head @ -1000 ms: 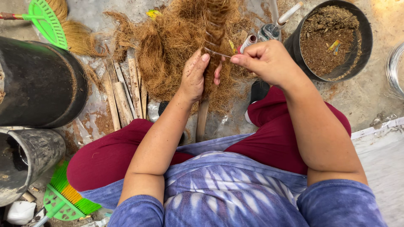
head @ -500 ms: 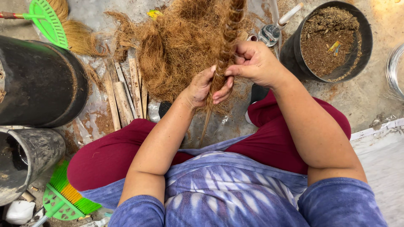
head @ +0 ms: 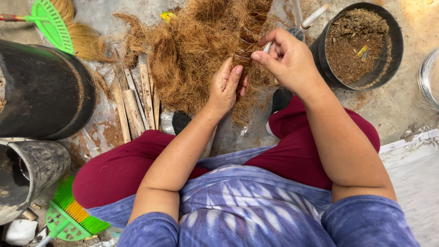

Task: The person sits cross-legged on the floor and weaves thin metal wire through a bundle of brown fibrous material. They repeatedly pull the wire through the fibers and adjust the bundle with both hands.

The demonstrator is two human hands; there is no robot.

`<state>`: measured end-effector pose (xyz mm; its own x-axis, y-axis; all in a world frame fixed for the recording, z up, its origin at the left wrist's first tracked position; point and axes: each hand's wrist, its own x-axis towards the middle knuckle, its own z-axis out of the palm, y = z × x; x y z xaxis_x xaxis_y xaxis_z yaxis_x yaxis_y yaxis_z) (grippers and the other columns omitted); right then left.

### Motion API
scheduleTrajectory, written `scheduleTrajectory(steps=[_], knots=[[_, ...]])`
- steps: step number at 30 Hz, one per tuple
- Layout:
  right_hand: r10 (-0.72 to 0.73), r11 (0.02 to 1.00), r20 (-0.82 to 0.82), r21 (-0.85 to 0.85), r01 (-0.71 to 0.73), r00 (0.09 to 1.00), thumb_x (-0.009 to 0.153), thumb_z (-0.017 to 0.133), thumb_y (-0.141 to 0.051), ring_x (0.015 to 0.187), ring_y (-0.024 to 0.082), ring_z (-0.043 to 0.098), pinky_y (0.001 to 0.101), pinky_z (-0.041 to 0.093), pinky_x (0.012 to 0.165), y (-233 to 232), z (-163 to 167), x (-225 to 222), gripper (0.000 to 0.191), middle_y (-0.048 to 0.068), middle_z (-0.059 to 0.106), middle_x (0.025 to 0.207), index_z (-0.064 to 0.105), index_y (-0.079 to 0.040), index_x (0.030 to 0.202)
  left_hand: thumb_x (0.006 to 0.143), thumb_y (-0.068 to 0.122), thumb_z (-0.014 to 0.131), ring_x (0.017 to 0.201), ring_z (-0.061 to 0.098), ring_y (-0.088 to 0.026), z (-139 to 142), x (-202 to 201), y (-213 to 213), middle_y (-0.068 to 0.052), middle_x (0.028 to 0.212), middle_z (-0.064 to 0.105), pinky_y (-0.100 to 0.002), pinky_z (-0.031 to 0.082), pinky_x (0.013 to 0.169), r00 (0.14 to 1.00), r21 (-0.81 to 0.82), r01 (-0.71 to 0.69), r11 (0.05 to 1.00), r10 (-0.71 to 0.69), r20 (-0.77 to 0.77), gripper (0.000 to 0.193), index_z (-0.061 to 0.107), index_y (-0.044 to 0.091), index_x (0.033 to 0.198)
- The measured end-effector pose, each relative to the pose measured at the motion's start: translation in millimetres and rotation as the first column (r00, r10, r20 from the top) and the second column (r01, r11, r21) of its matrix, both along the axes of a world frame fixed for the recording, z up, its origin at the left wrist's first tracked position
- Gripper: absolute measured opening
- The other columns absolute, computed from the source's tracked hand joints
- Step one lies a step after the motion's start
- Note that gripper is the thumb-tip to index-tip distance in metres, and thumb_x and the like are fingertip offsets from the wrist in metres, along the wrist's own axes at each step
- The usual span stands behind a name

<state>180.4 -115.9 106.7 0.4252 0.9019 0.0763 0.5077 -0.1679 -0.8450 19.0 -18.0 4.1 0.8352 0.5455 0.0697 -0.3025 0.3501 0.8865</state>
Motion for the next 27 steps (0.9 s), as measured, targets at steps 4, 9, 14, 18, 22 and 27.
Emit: scheduleTrajectory(steps=[4, 9, 14, 18, 22, 27], knots=[[0.119, 0.976, 0.032, -0.185, -0.111, 0.992, 0.102, 0.071, -0.031, 0.056, 0.005, 0.039, 0.0267, 0.035, 0.051, -3, 4, -3, 0.034, -0.005, 0.045, 0.060, 0.066, -0.003, 0.084, 0.113, 0.031, 0.047, 0.062, 0.054, -0.007, -1, -2, 5, -0.002, 0.082, 0.059, -0.022, 0.048, 0.054, 0.995, 0.122, -0.092, 0.988, 0.096, -0.028, 0.036, 0.052, 0.004, 0.136], [0.149, 0.962, -0.098, -0.218, -0.167, 0.984, 0.103, 0.067, -0.035, 0.056, 0.005, 0.035, 0.0286, 0.033, 0.050, -1, -4, -4, 0.039, -0.004, 0.040, 0.056, 0.067, -0.004, 0.080, 0.112, 0.033, 0.050, 0.065, 0.054, -0.009, 2, -1, 13, -0.004, 0.083, 0.060, -0.023, 0.047, 0.054, 0.995, -0.048, -0.103, 0.993, 0.103, 0.000, 0.029, 0.053, 0.005, 0.119], [0.139, 0.984, -0.116, -0.095, -0.151, 0.983, 0.098, 0.077, -0.026, 0.060, 0.004, 0.036, 0.0246, 0.031, 0.053, 4, -16, 12, 0.028, -0.007, 0.041, 0.064, 0.065, -0.005, 0.083, 0.110, 0.046, 0.049, 0.054, 0.050, -0.012, 5, -12, 19, -0.005, 0.072, 0.055, -0.026, 0.045, 0.050, 0.966, -0.254, 0.248, 0.935, -0.218, 0.141, 0.044, 0.057, 0.004, 0.111], [0.250, 0.965, -0.346, 0.015, -0.261, 0.904, 0.091, 0.086, -0.017, 0.064, 0.003, 0.034, 0.0228, 0.028, 0.055, 0, -28, 20, 0.032, -0.009, 0.039, 0.071, 0.057, -0.004, 0.088, 0.109, 0.052, 0.051, 0.052, 0.045, -0.014, -3, -16, 19, -0.005, 0.070, 0.053, -0.028, 0.041, 0.046, 0.843, -0.385, 0.533, 0.753, -0.435, 0.315, 0.052, 0.058, 0.002, 0.099], [0.313, 0.946, -0.443, 0.070, -0.315, 0.840, 0.092, 0.086, -0.012, 0.067, 0.002, 0.043, 0.0215, 0.034, 0.058, 3, -39, 14, 0.028, -0.008, 0.051, 0.075, 0.060, -0.002, 0.096, 0.108, 0.056, 0.049, 0.046, 0.042, -0.011, -17, -11, 8, -0.002, 0.067, 0.052, -0.025, 0.037, 0.043, 0.752, -0.418, 0.650, 0.634, -0.456, 0.477, 0.056, 0.059, 0.002, 0.098], [0.195, 0.978, -0.515, 0.042, -0.203, 0.834, 0.090, 0.083, -0.011, 0.065, 0.000, 0.048, 0.0185, 0.038, 0.058, 7, -35, 1, 0.037, -0.009, 0.056, 0.075, 0.065, 0.000, 0.121, 0.111, 0.059, 0.044, 0.047, 0.044, -0.014, -22, -4, 9, -0.004, 0.064, 0.053, -0.026, 0.039, 0.045, 0.894, -0.440, 0.445, 0.780, -0.367, 0.256, 0.060, 0.059, 0.001, 0.103]])
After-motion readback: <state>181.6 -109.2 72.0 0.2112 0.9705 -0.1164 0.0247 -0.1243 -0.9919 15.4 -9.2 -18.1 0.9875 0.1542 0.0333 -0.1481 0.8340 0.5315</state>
